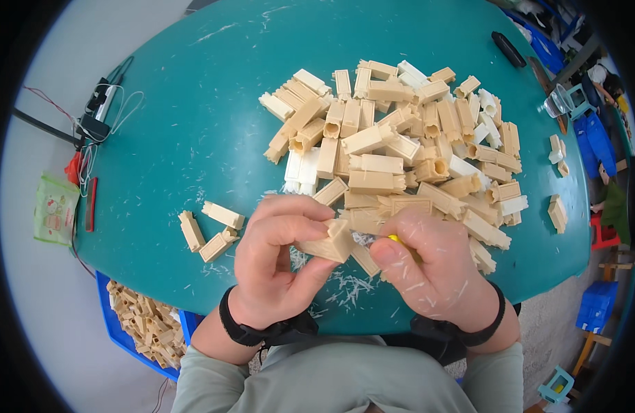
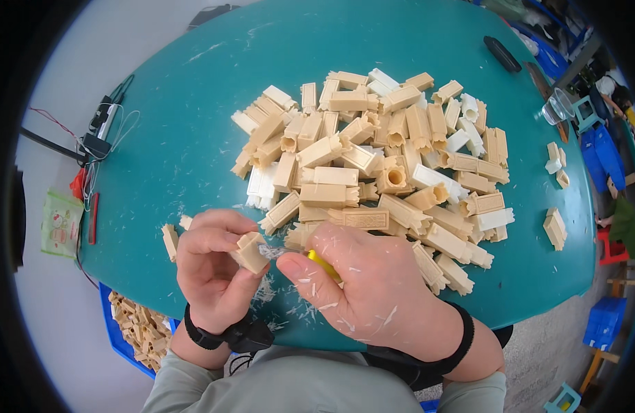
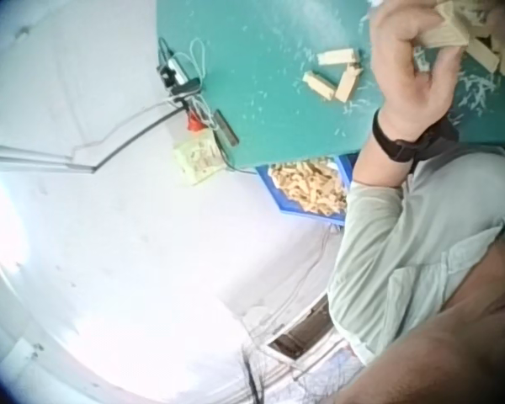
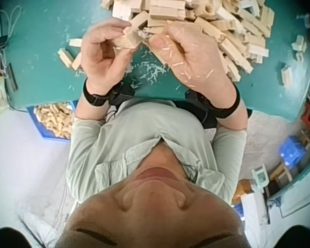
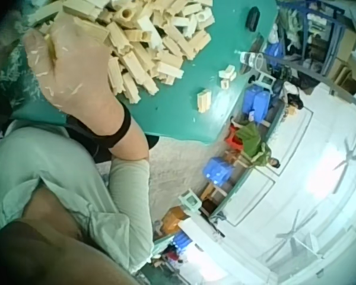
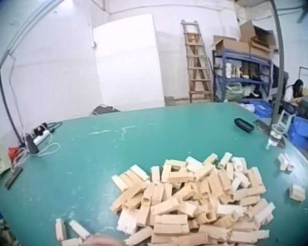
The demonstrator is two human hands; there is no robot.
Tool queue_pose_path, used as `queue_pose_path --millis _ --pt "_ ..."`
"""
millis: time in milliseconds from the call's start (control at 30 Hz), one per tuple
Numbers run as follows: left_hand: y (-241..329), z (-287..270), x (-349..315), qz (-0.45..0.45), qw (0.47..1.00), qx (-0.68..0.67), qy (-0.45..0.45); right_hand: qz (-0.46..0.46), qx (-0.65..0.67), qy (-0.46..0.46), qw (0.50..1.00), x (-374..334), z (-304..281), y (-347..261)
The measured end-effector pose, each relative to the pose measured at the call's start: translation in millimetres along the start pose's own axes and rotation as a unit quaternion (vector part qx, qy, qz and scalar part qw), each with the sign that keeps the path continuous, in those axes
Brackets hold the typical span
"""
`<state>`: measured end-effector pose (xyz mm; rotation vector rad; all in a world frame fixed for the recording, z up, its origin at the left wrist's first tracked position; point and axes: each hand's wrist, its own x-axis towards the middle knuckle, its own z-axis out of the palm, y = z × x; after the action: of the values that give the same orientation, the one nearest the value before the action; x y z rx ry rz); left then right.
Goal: The person uses a small knife to carve and smooth the edges of small rectangular wooden blocks. They pick up each block from a pile on a green table, trim the sides, and place the finished pieces into a blue bin. The task is performed repeatedly in a workshop setting with other workers visible in the background.
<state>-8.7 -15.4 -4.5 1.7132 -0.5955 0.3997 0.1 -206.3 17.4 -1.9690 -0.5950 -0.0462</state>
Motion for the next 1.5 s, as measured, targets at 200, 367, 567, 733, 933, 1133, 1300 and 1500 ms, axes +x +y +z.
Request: queue_pose_path --millis 200,367,567,733,933,1133,1300,1500 --pt "-1 0 2 0.042 0.996 0.073 -0.010 0.011 -0.017 0.001 1.000 0 1 0" --pt "2 -2 -1 0.087 0.995 0.045 -0.023 0.029 -0.064 0.011 0.997 4 -1 3" --pt "0 -4 4 0.087 0.995 0.051 -0.021 0.067 -0.012 -0.006 0.998 5 -9 -7" --pt "-3 -7 4 0.035 0.999 0.011 -0.032 0.071 -0.002 -0.013 0.997 4 -10 -10" --pt "9 0 3 -0.132 0.970 -0.198 0.055 0.019 0.008 0.031 0.999 2 -4 -5" --pt "-3 1 2 -0.275 0.861 -0.413 0.111 0.085 0.025 0.013 0.996 -1 -1 -1" --pt "9 1 7 -0.339 0.850 -0.402 0.030 0.099 0.078 0.020 0.992 1 -3 0" --pt "-1 5 2 -0.195 0.978 -0.073 0.017 0.137 0.065 0.053 0.987 3 -8 -1"
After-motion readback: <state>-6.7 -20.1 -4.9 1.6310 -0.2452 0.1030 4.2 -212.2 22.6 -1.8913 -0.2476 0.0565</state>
